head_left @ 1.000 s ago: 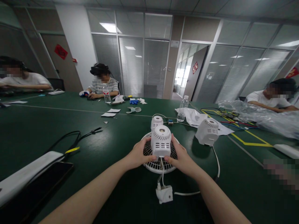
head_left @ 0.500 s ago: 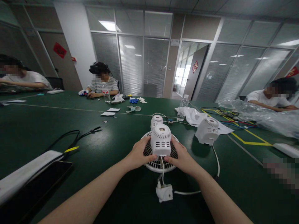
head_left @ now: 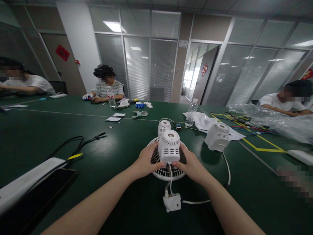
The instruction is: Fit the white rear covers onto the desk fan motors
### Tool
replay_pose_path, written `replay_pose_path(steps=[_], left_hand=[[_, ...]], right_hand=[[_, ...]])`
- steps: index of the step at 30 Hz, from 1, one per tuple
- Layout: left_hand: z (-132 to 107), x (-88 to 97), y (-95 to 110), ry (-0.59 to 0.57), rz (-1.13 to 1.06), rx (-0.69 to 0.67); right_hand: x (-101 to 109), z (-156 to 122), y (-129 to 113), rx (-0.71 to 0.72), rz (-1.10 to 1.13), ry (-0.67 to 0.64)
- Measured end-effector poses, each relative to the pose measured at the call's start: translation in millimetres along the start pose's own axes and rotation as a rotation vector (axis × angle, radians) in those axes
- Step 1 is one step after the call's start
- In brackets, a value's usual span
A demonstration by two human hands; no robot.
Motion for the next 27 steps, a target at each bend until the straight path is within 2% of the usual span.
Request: replay_pose_path(steps=[10, 17, 27], left_hand=[[-0.2, -2.4, -3.7, -0.007, -0.044, -0.050], [-0.6, -1.9, -5.6, -0.032, -0.058, -0.012], [-0.5, -2.5, -4.2, -0.028, -0.046, -0.037]], right_hand=[[1.3, -0.5, -5.1, 0.012, -0.035, -0.001], [-0.9, -0.7, -3.4, 0.039, -0.078, -0.008], [-2.5, -1.8, -0.6, 0.041, -0.123, -0.008]])
Point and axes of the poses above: each hand's wrist, its own z-axis towards the middle knuckle, its own x-axis out of the back of the hand, y = z × x, the point moved 8 cm from there along z, towards the middle knuckle, and after that the axes turned 15 degrees about y, right-handed, at the moved point
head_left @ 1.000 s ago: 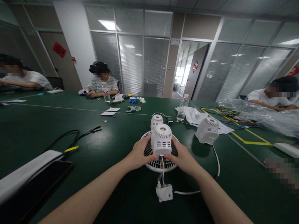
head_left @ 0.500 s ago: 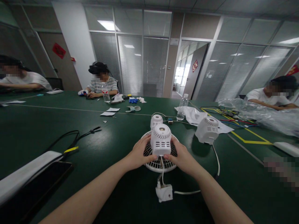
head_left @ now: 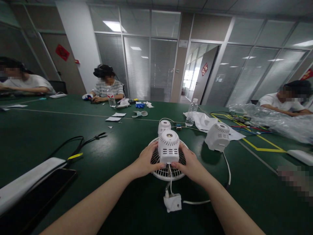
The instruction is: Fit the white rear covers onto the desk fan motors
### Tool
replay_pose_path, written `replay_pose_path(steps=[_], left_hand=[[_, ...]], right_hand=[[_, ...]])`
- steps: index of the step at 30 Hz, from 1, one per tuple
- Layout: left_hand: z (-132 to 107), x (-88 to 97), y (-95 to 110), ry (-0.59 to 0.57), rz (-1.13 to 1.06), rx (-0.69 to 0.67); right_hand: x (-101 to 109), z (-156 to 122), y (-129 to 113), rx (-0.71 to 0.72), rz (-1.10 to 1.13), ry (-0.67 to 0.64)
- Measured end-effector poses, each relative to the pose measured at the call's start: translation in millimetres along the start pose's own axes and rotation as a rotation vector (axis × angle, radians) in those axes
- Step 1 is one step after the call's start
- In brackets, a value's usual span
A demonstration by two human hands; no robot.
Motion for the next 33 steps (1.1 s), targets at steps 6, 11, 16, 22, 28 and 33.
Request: replay_pose_path(steps=[6, 11, 16, 22, 28, 33], left_hand=[[-1.9, -5.5, -2.6, -0.026, 0.092, -0.058], [-3.5, -6.1, -3.7, -0.014, 0.112, -0.070], [-1.7, -5.9, -2.6, 0.024, 0.066, -0.081], [0.4, -3.7, -1.3, 0.022, 0.078, -0.060], [1.7, -2.6, 5.0, 0.012, 0.035, -0.047], [2.7, -2.6, 5.3, 0.003, -0.011, -0.029]], right_hand=[[0.3, -0.9, 0.5, -0.015, -0.031, 0.003], [-1.5, -1.0, 2.9, -0.010, -0.053, -0.008], [-1.8, -1.6, 4.5, 0.004, -0.067, 0.004], [1.3, -2.8, 0.9, 0.013, -0.060, 0.007], [6.7, -0.5, -5.1, -0.003, -0.018, -0.006], [6.7, -0.1, -5.2, -0.005, 0.001, -0.013]])
Point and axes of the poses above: each hand's wrist, its own z-axis towards the middle knuckle, its own x-axis out of the back of the hand, y = z × x, the point moved 8 cm from there along z, towards the middle knuckle, and after that the axes turned 15 degrees about y, right-handed, at the moved point
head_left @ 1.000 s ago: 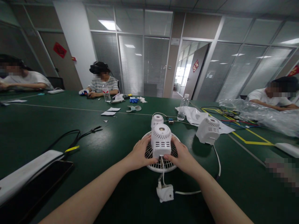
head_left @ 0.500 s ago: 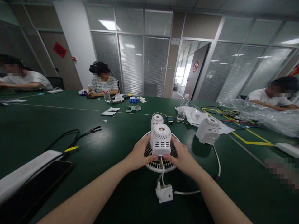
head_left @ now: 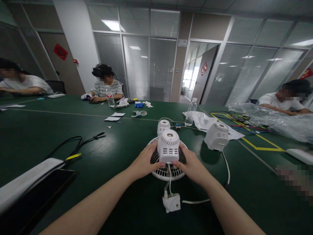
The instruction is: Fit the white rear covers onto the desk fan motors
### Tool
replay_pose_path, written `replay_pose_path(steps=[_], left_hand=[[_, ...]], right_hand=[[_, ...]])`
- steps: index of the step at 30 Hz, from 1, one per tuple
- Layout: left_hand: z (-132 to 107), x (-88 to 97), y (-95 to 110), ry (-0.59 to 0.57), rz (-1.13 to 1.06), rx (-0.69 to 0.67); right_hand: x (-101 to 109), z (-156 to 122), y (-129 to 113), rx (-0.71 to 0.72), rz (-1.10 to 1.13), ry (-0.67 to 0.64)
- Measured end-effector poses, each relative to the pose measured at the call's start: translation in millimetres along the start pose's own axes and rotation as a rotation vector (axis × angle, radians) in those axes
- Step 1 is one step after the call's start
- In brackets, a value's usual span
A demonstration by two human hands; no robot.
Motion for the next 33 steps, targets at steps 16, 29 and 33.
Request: replay_pose_path(steps=[16, 29, 33], left_hand=[[-0.1, 0.4, 0.3, -0.020, 0.037, -0.005], [2.5, 7.1, -37.0, 0.162, -0.152, 0.104], [6.4, 20.2, -67.9, 0.290, -0.128, 0.311]], right_hand=[[1.5, 0.8, 1.9, -0.009, -0.015, -0.013], [-15.1, -6.3, 20.0, 0.008, -0.206, -0.044], [-14.5, -6.4, 19.0, 0.020, -0.207, -0.050]])
Point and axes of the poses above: each hand's wrist, its own z-axis towards the middle knuckle, its own x-axis out of the back of the hand, y = z × x, the point moved 8 cm from there along z, towards the middle knuckle, and after that the axes turned 15 degrees about y, right-handed, at the moved point
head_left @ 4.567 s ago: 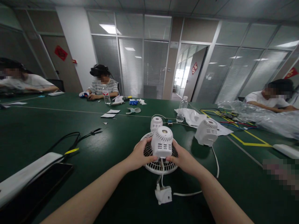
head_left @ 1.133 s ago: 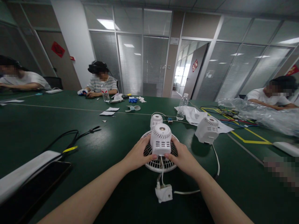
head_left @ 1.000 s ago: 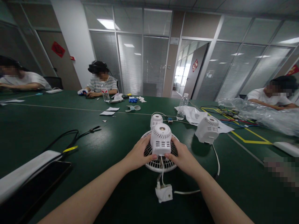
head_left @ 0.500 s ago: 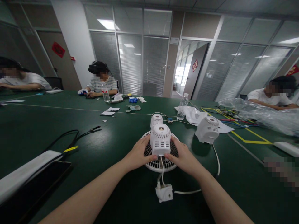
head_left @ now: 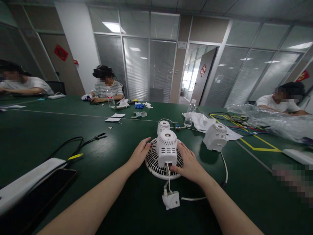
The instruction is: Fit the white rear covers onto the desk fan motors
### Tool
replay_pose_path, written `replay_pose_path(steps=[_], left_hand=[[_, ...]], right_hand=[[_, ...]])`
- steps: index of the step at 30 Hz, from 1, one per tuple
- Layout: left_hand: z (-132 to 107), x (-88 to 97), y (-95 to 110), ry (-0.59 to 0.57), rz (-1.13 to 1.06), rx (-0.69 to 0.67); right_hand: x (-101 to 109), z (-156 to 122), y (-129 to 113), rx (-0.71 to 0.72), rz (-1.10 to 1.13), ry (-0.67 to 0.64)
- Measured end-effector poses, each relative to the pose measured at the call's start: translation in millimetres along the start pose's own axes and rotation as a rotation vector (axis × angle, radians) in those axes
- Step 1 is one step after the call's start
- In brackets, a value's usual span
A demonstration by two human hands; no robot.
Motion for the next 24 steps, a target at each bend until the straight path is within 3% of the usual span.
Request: replay_pose_path(steps=[5, 15, 20, 24], left_hand=[[9.7, 8.9, -13.8, 0.044, 0.028, 0.085], [7.5, 13.0, -13.8, 0.017, 0.029, 0.099], [5.6, 10.5, -14.1, -0.015, 0.043, 0.082], [1.9, 6.3, -12.5, -0.081, 0.055, 0.066]], right_hand=[[4.7, -1.9, -1.6, -0.031, 0.024, -0.005], [20.2, -11.1, -8.2, -0.078, 0.034, -0.002], [52.5, -51.4, 10.3, -0.096, -0.026, 0.022], [91.2, -91.9, 43.0, -0.173, -0.069, 0.065]])
Point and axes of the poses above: each hand's wrist, its own z-axis towards the middle knuckle, its own x-axis out of the back of the hand, y = z × x, the point moved 8 cm from there along z, towards the middle knuckle, and after that the axes turned 15 degrees about y, right-handed, at the moved point
